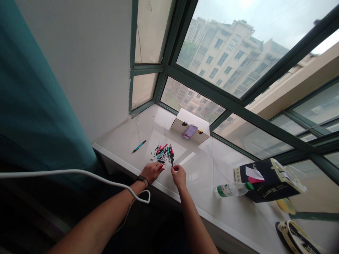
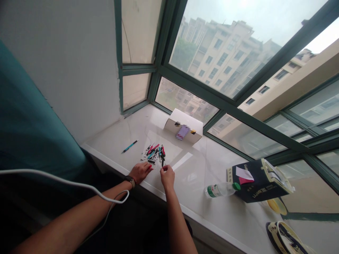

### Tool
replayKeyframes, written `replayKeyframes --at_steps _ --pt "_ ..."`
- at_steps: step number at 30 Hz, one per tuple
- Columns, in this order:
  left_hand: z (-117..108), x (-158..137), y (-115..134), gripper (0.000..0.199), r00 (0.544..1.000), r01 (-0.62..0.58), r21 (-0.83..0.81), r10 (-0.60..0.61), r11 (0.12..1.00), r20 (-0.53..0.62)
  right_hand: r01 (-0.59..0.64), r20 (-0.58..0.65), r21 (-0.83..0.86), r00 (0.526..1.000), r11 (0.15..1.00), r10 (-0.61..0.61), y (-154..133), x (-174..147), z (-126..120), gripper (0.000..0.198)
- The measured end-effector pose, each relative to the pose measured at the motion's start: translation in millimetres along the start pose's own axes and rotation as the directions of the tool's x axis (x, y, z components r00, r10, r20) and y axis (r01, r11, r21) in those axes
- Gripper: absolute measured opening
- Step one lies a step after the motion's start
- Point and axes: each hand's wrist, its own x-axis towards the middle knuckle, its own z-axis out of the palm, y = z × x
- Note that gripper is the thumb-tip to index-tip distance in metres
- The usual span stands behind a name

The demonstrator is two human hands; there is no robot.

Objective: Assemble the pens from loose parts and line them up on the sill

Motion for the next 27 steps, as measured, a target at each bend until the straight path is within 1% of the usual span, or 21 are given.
replayKeyframes --at_steps 2,3,4,6,8,10,12,16,18,20,22,27 --pt "0.3 -0.2 -0.1 0.04 1.0 -0.002 -0.006 0.002 1.0 -0.002 0.003 0.005 0.133 1.0 0.991 -0.004 7.7 -10.2 -6.1 0.017" --pt "0.5 -0.2 -0.2 0.04 1.0 -0.004 -0.013 0.003 1.0 -0.002 -0.021 0.03 0.217 0.999 0.976 0.015 9.3 -14.3 -9.3 0.019" --pt "0.8 -0.2 -0.1 0.04 1.0 -0.005 -0.019 0.005 1.0 -0.002 -0.061 0.074 0.306 0.996 0.95 0.04 9.3 -17.8 -12.8 0.02" --pt "1.1 -0.2 0.2 0.039 1.0 -0.006 -0.02 0.006 1.0 -0.005 -0.165 0.204 0.462 0.976 0.871 0.077 5.0 -23.7 -20.7 0.022" --pt "1.2 -0.1 0.6 0.04 1.0 -0.008 -0.011 0.008 1.0 -0.009 -0.239 0.317 0.564 0.946 0.791 0.059 -2.9 -28.5 -28.9 0.024" --pt "1.0 -0.1 0.9 0.04 1.0 -0.011 -0.003 0.011 1.0 -0.016 -0.229 0.353 0.617 0.936 0.753 -0.005 -11.7 -32.1 -35.5 0.027" --pt "0.7 0.0 1.0 0.039 1.0 -0.014 -0.001 0.014 1.0 -0.02 -0.162 0.319 0.631 0.946 0.759 -0.064 -19.2 -33.8 -38.8 0.029" --pt "0.7 0.0 0.8 0.04 1.0 -0.014 0.008 0.014 1.0 -0.019 -0.009 0.167 0.607 0.979 0.794 -0.117 -29.6 -30.0 -37.0 0.032" --pt "1.0 -0.1 0.8 0.041 1.0 -0.014 0.01 0.014 1.0 -0.019 0.064 0.089 0.596 0.985 0.8 -0.145 -34.6 -25.7 -34.4 0.033" --pt "1.5 -0.1 0.7 0.041 1.0 -0.013 0.009 0.014 1.0 -0.021 0.124 0.038 0.584 0.983 0.802 -0.18 -40.5 -21.1 -32.2 0.034" --pt "1.8 0.0 0.6 0.041 1.0 -0.014 0.01 0.014 1.0 -0.022 0.159 0.019 0.574 0.978 0.804 -0.206 -46.8 -17.2 -30.5 0.035" --pt "1.7 0.1 -0.1 0.041 1.0 -0.011 0.005 0.011 1.0 -0.019 0.193 0.008 0.547 0.972 0.814 -0.236 -57.7 -12.7 -27.5 0.033"
